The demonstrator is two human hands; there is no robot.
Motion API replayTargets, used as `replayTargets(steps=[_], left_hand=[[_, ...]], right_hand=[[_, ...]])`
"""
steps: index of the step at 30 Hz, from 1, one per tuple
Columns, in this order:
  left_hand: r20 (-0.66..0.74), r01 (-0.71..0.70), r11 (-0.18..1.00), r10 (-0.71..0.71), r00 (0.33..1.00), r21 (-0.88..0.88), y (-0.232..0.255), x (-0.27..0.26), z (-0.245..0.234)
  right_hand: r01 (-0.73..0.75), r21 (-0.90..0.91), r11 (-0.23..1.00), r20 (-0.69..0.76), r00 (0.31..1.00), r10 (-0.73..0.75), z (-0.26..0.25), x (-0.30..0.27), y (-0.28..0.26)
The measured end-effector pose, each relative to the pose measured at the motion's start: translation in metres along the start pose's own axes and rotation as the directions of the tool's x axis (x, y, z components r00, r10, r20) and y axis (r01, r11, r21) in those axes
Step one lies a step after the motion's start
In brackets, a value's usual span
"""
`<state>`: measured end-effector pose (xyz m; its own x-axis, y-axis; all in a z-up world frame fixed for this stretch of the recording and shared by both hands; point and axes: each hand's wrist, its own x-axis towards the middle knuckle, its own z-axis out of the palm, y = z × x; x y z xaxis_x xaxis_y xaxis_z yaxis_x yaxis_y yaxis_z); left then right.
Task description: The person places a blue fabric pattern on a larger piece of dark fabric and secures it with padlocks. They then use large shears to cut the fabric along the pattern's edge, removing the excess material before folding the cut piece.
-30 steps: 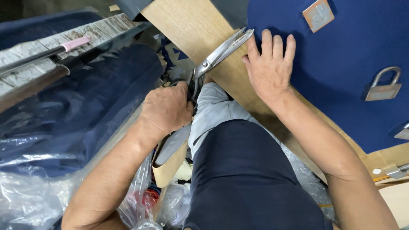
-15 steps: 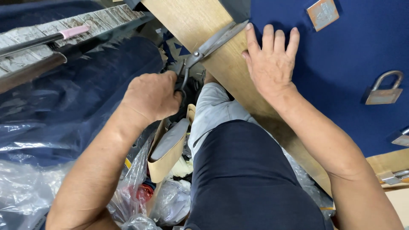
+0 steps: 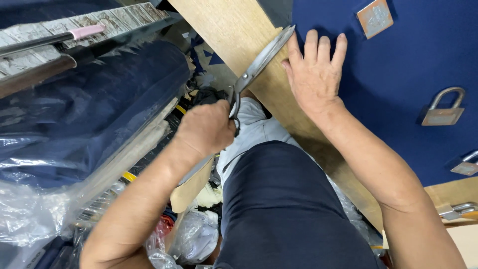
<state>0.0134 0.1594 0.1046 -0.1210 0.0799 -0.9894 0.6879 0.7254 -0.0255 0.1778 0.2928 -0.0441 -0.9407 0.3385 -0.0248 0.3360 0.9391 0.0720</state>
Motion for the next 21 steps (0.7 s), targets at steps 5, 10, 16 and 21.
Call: replayTargets(steps=[5,10,16,21], left_hand=[[-0.061,-0.036,0.977,0.024,0.998,-0.212,0.006,0.027,0.052],[-0.281,-0.181,0.942,0.099,0.955,-0.281,0.013,0.054,0.101],[-0.236,-0.171,0.829,0.048,0.971,-0.533,0.034,0.055,0.111],[-0.176,-0.162,0.761,0.065,0.982,-0.628,0.046,0.047,0.104]], right_hand=[[0.012,0.059,0.998,-0.021,1.0,-0.011,-0.002,-0.001,0.006],[0.049,0.098,0.994,-0.066,0.997,-0.043,0.002,-0.004,0.012],[0.073,0.081,0.994,-0.079,0.995,-0.067,0.005,-0.004,0.014],[0.084,0.06,0.995,-0.083,0.993,-0.079,0.005,-0.004,0.015]])
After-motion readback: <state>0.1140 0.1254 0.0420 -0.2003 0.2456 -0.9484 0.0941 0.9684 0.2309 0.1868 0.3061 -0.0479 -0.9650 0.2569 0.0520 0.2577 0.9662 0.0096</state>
